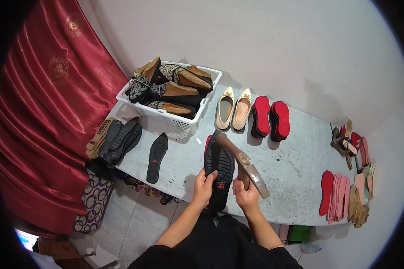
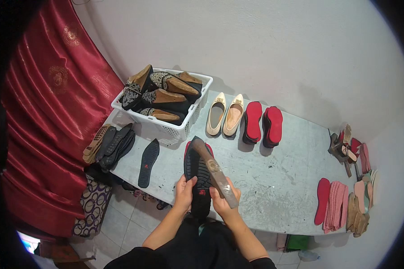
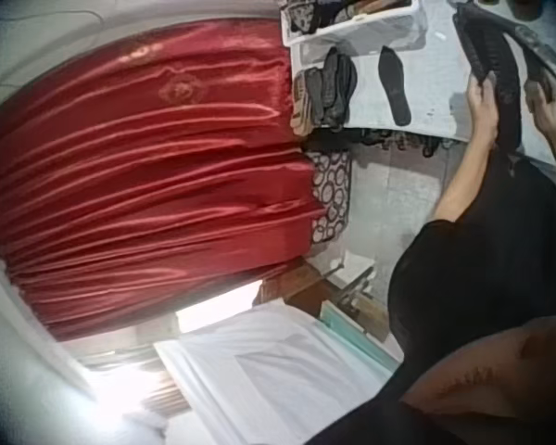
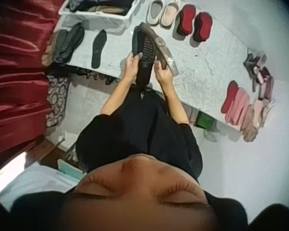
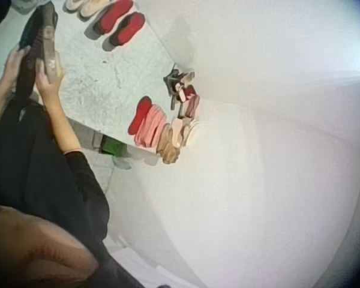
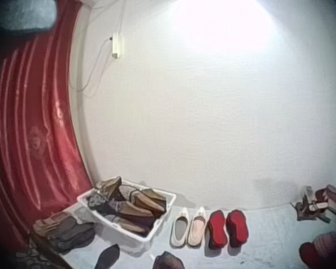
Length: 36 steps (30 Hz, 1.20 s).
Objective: The person hammers shoe soles onto shoes with a hammer.
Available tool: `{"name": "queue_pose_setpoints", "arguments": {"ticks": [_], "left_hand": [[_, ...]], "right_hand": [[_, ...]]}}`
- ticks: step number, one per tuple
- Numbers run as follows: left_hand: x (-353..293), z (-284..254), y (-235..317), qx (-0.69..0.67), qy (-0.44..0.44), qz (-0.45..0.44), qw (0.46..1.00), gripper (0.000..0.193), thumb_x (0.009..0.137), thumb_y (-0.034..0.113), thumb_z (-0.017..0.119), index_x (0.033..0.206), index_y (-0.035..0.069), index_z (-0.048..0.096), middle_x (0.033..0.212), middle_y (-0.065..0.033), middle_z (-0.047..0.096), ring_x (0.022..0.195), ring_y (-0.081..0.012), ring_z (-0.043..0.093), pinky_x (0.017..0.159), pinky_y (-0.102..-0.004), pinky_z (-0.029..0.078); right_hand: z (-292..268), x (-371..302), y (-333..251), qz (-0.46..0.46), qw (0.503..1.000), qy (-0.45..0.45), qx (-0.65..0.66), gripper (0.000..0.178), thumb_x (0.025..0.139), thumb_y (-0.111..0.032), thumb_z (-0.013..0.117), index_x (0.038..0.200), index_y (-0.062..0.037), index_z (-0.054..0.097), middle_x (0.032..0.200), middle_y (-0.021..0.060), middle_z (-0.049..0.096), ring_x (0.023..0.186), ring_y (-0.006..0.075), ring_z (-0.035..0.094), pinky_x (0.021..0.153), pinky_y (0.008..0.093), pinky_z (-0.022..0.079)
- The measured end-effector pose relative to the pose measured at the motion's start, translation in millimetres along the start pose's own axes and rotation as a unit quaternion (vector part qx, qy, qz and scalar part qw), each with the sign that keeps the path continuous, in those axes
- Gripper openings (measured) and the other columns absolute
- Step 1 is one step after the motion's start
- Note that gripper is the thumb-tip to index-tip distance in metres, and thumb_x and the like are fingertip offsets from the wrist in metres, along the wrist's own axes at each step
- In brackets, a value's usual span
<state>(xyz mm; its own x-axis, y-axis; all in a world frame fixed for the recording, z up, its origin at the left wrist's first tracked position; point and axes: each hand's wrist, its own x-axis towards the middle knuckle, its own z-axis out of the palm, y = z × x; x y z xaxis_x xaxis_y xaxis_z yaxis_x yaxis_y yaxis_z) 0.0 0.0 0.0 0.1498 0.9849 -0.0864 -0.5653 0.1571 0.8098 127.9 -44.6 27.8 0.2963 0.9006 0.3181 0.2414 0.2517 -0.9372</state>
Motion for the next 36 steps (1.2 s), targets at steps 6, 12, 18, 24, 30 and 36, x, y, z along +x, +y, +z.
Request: {"name": "queue_pose_setpoints", "arguments": {"ticks": [6,12,18,24,30,36], "left_hand": [[-6.2,3.8,-1.2,0.02,0.015,-0.037,0.999,0.021,0.09,0.009,0.051,0.109,0.0,0.053,0.099,-0.0055,0.061,0.087,-0.0088,0.057,0.078,-0.0234,0.046],[-1.2,-0.9,-0.1,0.025,0.012,-0.031,0.999,0.021,0.089,0.011,0.053,0.107,0.0,0.054,0.098,-0.0043,0.061,0.087,-0.0078,0.056,0.079,-0.023,0.045],[1.9,-0.6,5.4,0.016,0.01,-0.025,1.0,0.02,0.09,0.009,0.051,0.107,0.0,0.053,0.097,-0.0044,0.061,0.085,-0.0078,0.056,0.077,-0.0236,0.047],[2.5,-4.4,0.3,0.009,0.005,0.016,1.0,0.02,0.091,0.008,0.049,0.109,0.0,0.052,0.098,-0.0047,0.06,0.085,-0.0079,0.057,0.075,-0.0234,0.048],[2.4,-1.9,6.2,0.034,0.029,0.022,0.999,0.021,0.09,0.01,0.05,0.109,0.0,0.051,0.097,-0.0051,0.06,0.085,-0.0083,0.057,0.075,-0.0231,0.048],[5.8,3.5,16.0,0.012,0.051,0.019,0.998,0.021,0.089,0.011,0.052,0.107,0.0,0.053,0.097,-0.0047,0.06,0.086,-0.0085,0.056,0.078,-0.0238,0.046]], "right_hand": [[-10.4,-0.6,-15.3,0.001,0.999,0.003,-0.038,0.021,0.079,-0.012,0.065,0.093,0.0002,0.057,0.063,0.0081,0.056,0.052,0.0152,0.056,0.052,0.0262,0.043],[-12.5,-3.8,-35.7,-0.012,0.995,-0.006,-0.101,0.02,0.077,-0.011,0.066,0.093,-0.0006,0.058,0.064,0.0083,0.058,0.054,0.0156,0.058,0.053,0.0261,0.045],[-10.2,-12.1,-36.0,0.024,0.996,-0.012,-0.086,0.02,0.075,-0.012,0.07,0.09,-0.0039,0.059,0.064,0.0097,0.059,0.056,0.0178,0.06,0.052,0.0271,0.044],[-11.5,-19.5,-48.3,0.034,0.995,-0.04,-0.079,0.025,0.077,-0.02,0.068,0.091,-0.0012,0.059,0.064,0.0089,0.057,0.054,0.0157,0.055,0.051,0.027,0.043],[-16.8,-26.8,-49.2,0.016,0.997,-0.035,-0.072,0.024,0.073,-0.011,0.071,0.092,-0.0038,0.059,0.065,0.0075,0.06,0.057,0.0105,0.057,0.052,0.0243,0.044],[-20.1,-31.5,-44.3,0.031,0.994,-0.062,-0.084,0.022,0.075,-0.014,0.07,0.092,-0.005,0.059,0.065,0.0096,0.06,0.057,0.0153,0.06,0.052,0.0257,0.044]]}}
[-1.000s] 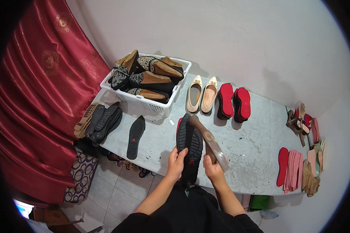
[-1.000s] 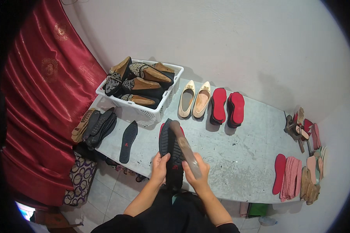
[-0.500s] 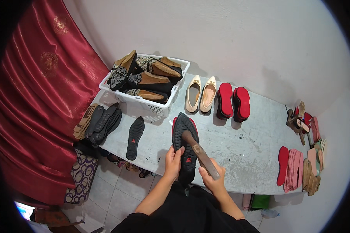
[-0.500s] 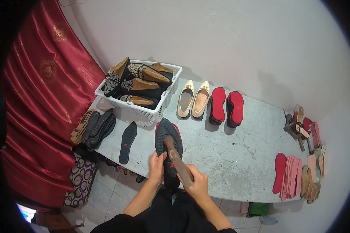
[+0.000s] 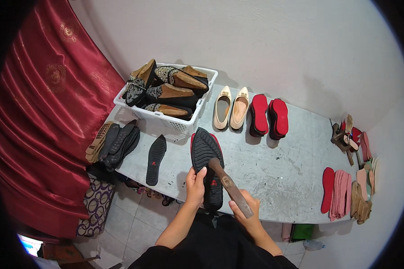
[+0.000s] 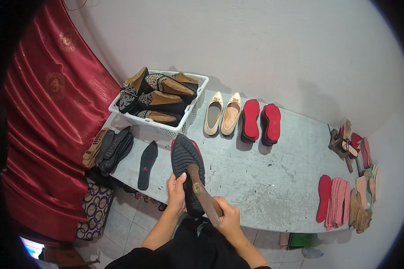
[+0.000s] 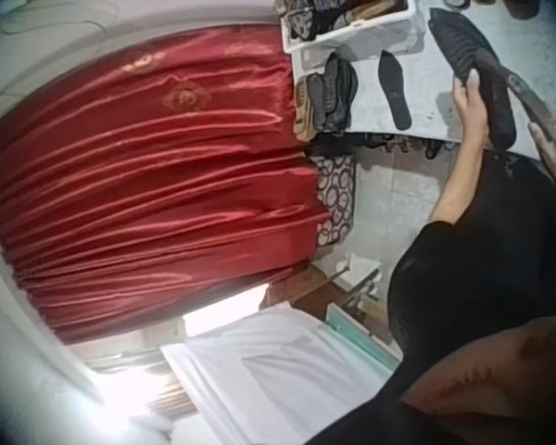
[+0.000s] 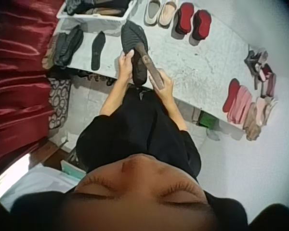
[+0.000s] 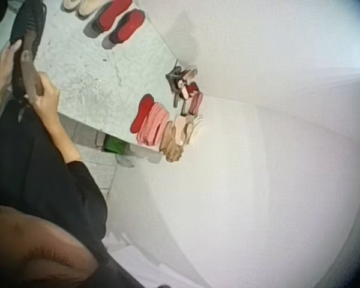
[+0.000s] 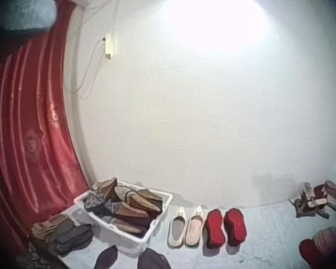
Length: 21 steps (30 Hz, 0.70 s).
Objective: The person hammers shoe soles onto shoes with a hammer.
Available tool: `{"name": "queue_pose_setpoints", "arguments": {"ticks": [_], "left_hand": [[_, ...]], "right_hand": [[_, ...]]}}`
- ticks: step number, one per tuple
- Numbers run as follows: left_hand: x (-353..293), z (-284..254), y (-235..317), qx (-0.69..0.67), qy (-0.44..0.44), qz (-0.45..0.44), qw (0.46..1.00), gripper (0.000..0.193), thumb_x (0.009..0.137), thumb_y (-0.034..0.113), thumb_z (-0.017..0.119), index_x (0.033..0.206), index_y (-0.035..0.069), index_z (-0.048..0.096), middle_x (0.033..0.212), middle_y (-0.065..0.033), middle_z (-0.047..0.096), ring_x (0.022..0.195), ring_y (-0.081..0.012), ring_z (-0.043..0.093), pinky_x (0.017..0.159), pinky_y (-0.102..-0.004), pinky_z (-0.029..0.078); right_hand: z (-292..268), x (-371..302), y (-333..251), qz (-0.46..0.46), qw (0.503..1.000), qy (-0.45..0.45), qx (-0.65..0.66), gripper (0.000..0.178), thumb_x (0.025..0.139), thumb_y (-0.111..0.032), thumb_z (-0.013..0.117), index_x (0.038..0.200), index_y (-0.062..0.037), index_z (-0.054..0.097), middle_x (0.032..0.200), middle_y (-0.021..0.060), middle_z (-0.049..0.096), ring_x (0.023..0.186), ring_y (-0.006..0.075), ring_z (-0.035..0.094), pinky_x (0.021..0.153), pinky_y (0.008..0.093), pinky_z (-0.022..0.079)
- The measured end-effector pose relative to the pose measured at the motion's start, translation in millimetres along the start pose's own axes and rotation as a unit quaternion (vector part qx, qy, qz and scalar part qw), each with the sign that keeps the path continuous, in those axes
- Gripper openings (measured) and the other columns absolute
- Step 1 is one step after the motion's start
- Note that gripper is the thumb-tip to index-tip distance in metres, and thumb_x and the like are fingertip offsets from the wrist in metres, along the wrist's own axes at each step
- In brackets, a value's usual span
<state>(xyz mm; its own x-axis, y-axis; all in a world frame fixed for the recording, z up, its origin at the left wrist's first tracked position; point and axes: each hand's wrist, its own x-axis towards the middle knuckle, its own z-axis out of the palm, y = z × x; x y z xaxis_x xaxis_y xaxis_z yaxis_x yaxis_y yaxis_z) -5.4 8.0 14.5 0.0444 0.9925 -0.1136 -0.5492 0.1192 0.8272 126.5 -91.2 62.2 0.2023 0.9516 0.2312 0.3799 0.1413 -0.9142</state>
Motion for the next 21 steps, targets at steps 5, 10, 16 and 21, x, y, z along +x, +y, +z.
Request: {"name": "queue_pose_setpoints", "arguments": {"ticks": [5,10,16,21], "left_hand": [[7.0,-1.0,2.9,0.03,0.007,0.035,0.999,0.021,0.089,0.012,0.053,0.106,0.0,0.054,0.097,-0.0044,0.06,0.085,-0.0088,0.056,0.078,-0.0238,0.044],[5.9,-4.9,0.2,0.001,0.03,0.021,0.999,0.02,0.089,0.012,0.052,0.105,0.0,0.054,0.097,-0.0049,0.06,0.085,-0.0097,0.056,0.079,-0.0245,0.044],[12.1,-8.0,4.7,-0.021,0.048,0.028,0.998,0.02,0.089,0.012,0.052,0.104,0.0,0.054,0.099,-0.006,0.06,0.087,-0.0112,0.056,0.079,-0.0251,0.044],[21.1,-15.3,13.4,0.032,0.059,0.082,0.994,0.023,0.09,0.013,0.051,0.108,-0.001,0.053,0.1,-0.0066,0.059,0.089,-0.0122,0.055,0.081,-0.0266,0.044]], "right_hand": [[2.6,-2.8,3.7,0.039,0.999,-0.012,0.003,0.02,0.076,-0.017,0.068,0.091,-0.0063,0.06,0.068,0.0124,0.061,0.059,0.0235,0.063,0.052,0.0279,0.045],[3.6,-3.5,-3.2,0.014,0.999,-0.004,0.051,0.021,0.076,-0.018,0.066,0.088,-0.0021,0.06,0.059,0.0069,0.054,0.05,0.0161,0.053,0.051,0.0264,0.042],[4.2,-9.8,5.7,0.01,0.998,-0.023,0.05,0.019,0.075,-0.014,0.068,0.089,-0.0035,0.061,0.061,0.0056,0.058,0.052,0.0136,0.055,0.051,0.0251,0.042],[8.7,-13.5,16.5,0.029,0.998,-0.064,-0.007,0.019,0.075,-0.014,0.069,0.088,-0.0037,0.061,0.061,0.0056,0.058,0.053,0.0114,0.056,0.051,0.0247,0.043]]}}
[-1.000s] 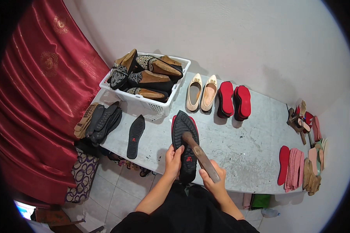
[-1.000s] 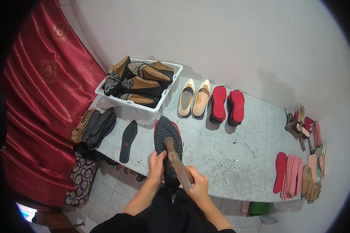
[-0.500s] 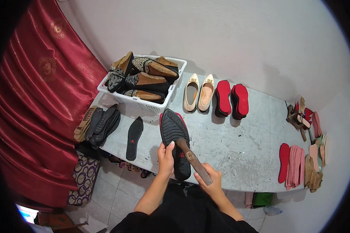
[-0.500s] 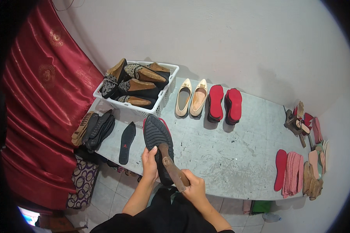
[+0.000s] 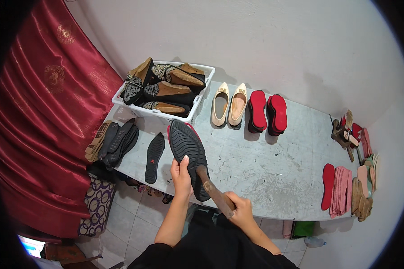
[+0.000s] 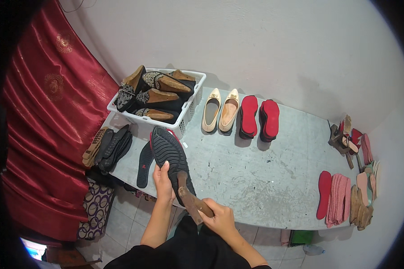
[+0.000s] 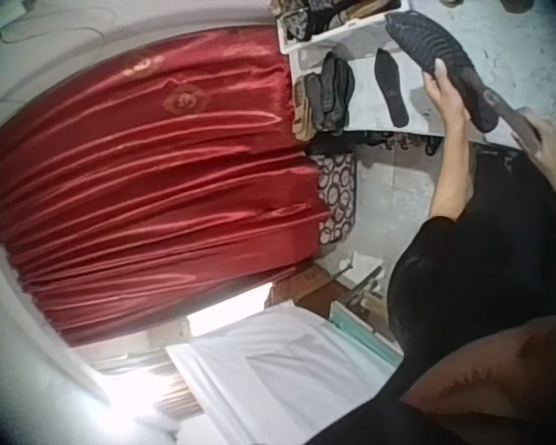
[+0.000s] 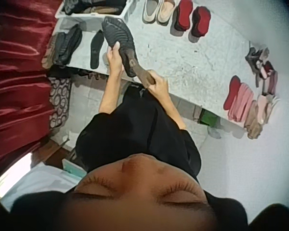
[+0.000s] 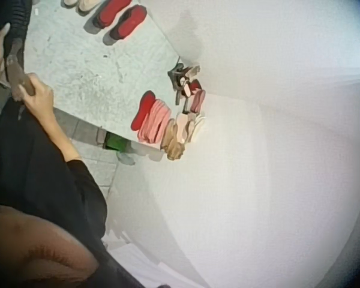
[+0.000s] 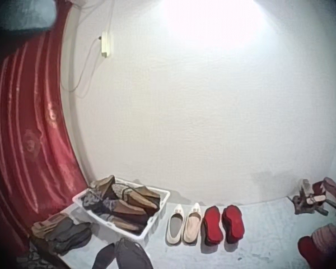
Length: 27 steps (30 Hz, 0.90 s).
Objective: The person hammers shoe soles onto shoes with a hammer.
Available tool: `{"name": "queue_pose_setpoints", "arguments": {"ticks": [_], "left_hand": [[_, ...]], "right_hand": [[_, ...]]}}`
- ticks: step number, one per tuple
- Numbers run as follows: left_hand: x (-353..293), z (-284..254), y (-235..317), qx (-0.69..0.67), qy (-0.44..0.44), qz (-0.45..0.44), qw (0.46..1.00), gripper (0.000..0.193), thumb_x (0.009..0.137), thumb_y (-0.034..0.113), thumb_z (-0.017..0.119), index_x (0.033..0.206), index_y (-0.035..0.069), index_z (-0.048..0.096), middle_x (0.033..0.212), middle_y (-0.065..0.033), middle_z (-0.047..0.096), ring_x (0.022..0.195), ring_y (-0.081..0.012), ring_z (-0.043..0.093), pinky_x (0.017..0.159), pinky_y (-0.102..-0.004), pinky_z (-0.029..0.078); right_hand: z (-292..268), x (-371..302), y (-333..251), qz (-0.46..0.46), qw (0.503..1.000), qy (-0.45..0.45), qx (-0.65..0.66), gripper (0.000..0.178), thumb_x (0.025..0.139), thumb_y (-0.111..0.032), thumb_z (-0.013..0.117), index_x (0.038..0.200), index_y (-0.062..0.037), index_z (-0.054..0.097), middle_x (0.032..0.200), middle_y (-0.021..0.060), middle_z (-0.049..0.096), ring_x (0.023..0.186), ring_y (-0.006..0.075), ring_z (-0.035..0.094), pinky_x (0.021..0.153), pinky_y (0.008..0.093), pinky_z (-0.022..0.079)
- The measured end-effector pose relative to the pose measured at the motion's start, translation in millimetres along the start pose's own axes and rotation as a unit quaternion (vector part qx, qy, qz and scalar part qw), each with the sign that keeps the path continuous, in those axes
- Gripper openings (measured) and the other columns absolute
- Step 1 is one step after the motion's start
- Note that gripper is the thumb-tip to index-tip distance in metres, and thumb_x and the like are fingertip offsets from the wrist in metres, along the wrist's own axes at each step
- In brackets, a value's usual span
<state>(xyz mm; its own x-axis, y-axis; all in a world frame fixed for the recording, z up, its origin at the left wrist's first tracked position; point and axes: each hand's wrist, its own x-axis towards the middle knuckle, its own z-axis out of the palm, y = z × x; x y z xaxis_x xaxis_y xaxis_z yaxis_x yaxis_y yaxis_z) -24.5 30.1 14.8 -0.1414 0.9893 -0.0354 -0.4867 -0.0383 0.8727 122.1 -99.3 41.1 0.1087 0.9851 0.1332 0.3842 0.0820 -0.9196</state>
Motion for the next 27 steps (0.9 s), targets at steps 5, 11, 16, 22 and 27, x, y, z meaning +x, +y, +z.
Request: {"name": "queue_pose_setpoints", "arguments": {"ticks": [5,11,16,22,27], "left_hand": [[4.1,-0.9,11.2,-0.047,0.005,0.033,0.998,0.024,0.091,0.013,0.049,0.11,-0.001,0.051,0.102,-0.0071,0.059,0.089,-0.0131,0.057,0.079,-0.0269,0.047],[10.8,2.5,23.5,-0.085,0.039,0.046,0.995,0.022,0.091,0.013,0.048,0.109,0.0,0.052,0.1,-0.0079,0.059,0.085,-0.0144,0.059,0.075,-0.0274,0.05],[16.7,-0.3,31.2,-0.06,0.048,0.087,0.993,0.024,0.091,0.014,0.047,0.11,-0.001,0.051,0.099,-0.0087,0.059,0.084,-0.0158,0.06,0.074,-0.0277,0.051],[23.4,-3.8,36.9,-0.081,0.063,0.057,0.993,0.03,0.09,0.017,0.047,0.114,-0.001,0.048,0.1,-0.0112,0.059,0.081,-0.0197,0.062,0.069,-0.0311,0.054],[26.1,0.2,39.3,-0.096,0.09,0.049,0.99,0.03,0.089,0.02,0.048,0.113,0.0,0.047,0.096,-0.011,0.059,0.078,-0.02,0.062,0.067,-0.0322,0.055]], "right_hand": [[-0.8,-4.8,-4.5,-0.011,0.999,-0.008,0.037,0.019,0.074,-0.013,0.07,0.088,-0.0042,0.062,0.062,0.0061,0.059,0.053,0.0107,0.056,0.052,0.0242,0.043],[1.9,-5.8,4.3,-0.017,0.999,-0.025,0.026,0.021,0.073,-0.013,0.071,0.09,-0.0038,0.062,0.063,0.0065,0.059,0.054,0.0106,0.055,0.052,0.0241,0.043],[2.3,-9.7,11.2,0.008,0.998,-0.056,0.012,0.022,0.073,-0.021,0.069,0.09,-0.008,0.063,0.068,0.0125,0.062,0.06,0.0276,0.063,0.054,0.029,0.047],[-1.3,-12.8,12.0,0.027,0.997,-0.068,0.027,0.022,0.073,-0.021,0.068,0.09,-0.0078,0.063,0.068,0.0126,0.062,0.059,0.0279,0.062,0.053,0.0296,0.047],[-11.9,-14.9,7.8,0.022,0.995,-0.085,0.055,0.022,0.072,-0.019,0.069,0.09,-0.0066,0.063,0.067,0.0125,0.062,0.059,0.026,0.063,0.053,0.028,0.046]]}}
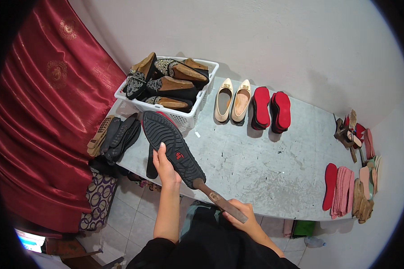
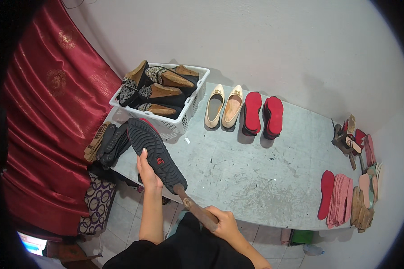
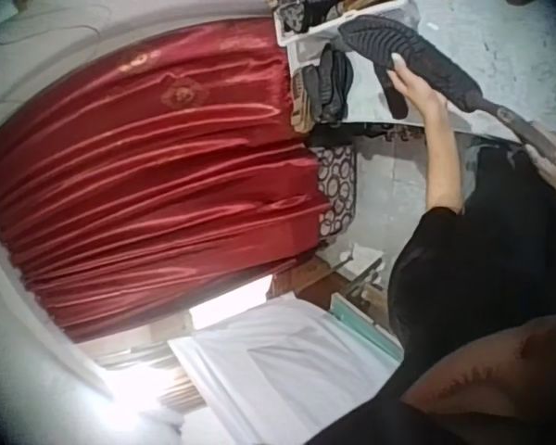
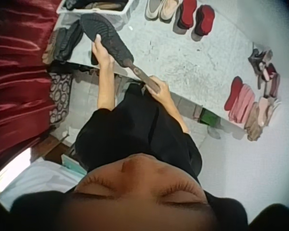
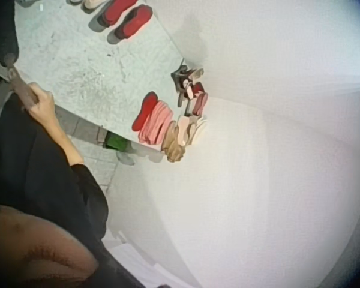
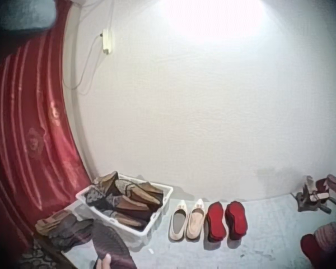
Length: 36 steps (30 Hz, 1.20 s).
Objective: The person hammers shoe soles onto shoes with a hammer.
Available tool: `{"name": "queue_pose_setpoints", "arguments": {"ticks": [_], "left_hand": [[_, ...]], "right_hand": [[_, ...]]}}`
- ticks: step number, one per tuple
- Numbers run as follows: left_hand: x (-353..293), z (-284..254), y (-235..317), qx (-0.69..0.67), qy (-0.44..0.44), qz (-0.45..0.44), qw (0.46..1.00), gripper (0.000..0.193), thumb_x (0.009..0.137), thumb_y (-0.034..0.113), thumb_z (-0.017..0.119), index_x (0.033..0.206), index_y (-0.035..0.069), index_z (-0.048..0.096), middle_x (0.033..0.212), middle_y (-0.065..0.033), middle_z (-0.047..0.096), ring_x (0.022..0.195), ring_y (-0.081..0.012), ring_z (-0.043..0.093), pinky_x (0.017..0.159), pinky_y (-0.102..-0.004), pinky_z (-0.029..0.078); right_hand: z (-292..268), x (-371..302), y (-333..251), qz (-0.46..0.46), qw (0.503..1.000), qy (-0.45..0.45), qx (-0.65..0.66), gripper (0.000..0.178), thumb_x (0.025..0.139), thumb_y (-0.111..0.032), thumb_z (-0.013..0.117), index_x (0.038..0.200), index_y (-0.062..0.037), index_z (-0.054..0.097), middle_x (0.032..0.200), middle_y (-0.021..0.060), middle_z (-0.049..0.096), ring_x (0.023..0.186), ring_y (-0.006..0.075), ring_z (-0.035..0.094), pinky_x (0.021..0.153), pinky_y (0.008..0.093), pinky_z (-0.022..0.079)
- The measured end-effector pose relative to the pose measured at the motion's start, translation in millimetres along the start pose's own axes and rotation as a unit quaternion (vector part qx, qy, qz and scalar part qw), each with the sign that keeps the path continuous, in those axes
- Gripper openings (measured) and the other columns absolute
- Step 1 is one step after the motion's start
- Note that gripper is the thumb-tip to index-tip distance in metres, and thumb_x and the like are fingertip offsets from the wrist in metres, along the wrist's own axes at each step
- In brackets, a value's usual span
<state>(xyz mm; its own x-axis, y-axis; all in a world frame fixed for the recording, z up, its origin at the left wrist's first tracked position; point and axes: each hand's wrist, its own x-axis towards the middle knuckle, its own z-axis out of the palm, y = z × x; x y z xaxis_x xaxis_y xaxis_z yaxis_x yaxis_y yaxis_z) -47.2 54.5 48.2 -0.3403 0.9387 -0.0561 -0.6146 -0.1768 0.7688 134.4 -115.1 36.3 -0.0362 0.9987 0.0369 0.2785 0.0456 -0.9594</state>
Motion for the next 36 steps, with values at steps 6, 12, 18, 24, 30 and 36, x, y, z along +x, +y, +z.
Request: {"name": "queue_pose_setpoints", "arguments": {"ticks": [6,12,18,24,30,36], "left_hand": [[-3.7,-4.2,-3.6,-0.008,-0.026,0.0,1.0,0.03,0.089,0.019,0.048,0.114,0.001,0.047,0.099,-0.0113,0.059,0.081,-0.0205,0.062,0.069,-0.0317,0.054],[-17.4,2.2,-8.0,0.003,-0.068,-0.004,0.998,0.023,0.091,0.014,0.047,0.109,0.0,0.051,0.098,-0.0096,0.059,0.083,-0.0169,0.061,0.071,-0.0293,0.053],[-34.4,7.8,-18.6,0.029,-0.107,-0.053,0.992,0.022,0.09,0.012,0.048,0.107,-0.002,0.051,0.098,-0.0095,0.06,0.086,-0.0152,0.06,0.075,-0.0279,0.05],[-43.2,3.4,-26.4,0.03,-0.139,-0.087,0.986,0.024,0.09,0.012,0.051,0.109,-0.002,0.052,0.101,-0.0093,0.06,0.089,-0.0139,0.058,0.08,-0.0272,0.047],[-49.5,-2.0,-30.6,0.043,-0.147,-0.122,0.981,0.022,0.089,0.011,0.053,0.107,-0.002,0.053,0.1,-0.0073,0.06,0.088,-0.0113,0.057,0.079,-0.0253,0.047],[-54.3,-4.5,-28.0,0.081,-0.158,-0.122,0.976,0.022,0.088,0.01,0.054,0.107,-0.002,0.054,0.099,-0.0058,0.061,0.087,-0.0085,0.056,0.079,-0.0233,0.045]], "right_hand": [[-4.4,-5.7,-4.8,0.001,1.0,0.004,-0.014,0.018,0.073,-0.012,0.069,0.089,-0.0061,0.063,0.068,0.008,0.063,0.06,0.018,0.063,0.055,0.026,0.046],[-11.3,0.3,-15.4,0.013,0.999,0.024,0.034,0.017,0.073,-0.01,0.069,0.088,-0.0048,0.062,0.07,0.0071,0.063,0.059,0.0145,0.062,0.055,0.0245,0.045],[-14.3,12.5,-18.1,-0.027,0.997,0.069,0.003,0.018,0.073,-0.01,0.068,0.089,-0.0037,0.061,0.066,0.0073,0.06,0.055,0.0131,0.058,0.054,0.0243,0.044],[-11.9,21.9,-17.6,0.015,0.995,0.097,0.014,0.017,0.074,-0.011,0.067,0.089,-0.0038,0.061,0.064,0.0077,0.058,0.053,0.0128,0.055,0.053,0.0246,0.044],[-7.7,24.8,13.9,0.001,0.987,0.151,0.055,0.018,0.074,-0.012,0.068,0.088,-0.003,0.06,0.061,0.0082,0.056,0.051,0.0147,0.054,0.052,0.0255,0.043],[-14.5,48.5,-21.7,-0.07,0.986,0.149,-0.039,0.02,0.073,-0.01,0.069,0.089,-0.0025,0.06,0.062,0.0075,0.057,0.051,0.0153,0.055,0.052,0.026,0.044]]}}
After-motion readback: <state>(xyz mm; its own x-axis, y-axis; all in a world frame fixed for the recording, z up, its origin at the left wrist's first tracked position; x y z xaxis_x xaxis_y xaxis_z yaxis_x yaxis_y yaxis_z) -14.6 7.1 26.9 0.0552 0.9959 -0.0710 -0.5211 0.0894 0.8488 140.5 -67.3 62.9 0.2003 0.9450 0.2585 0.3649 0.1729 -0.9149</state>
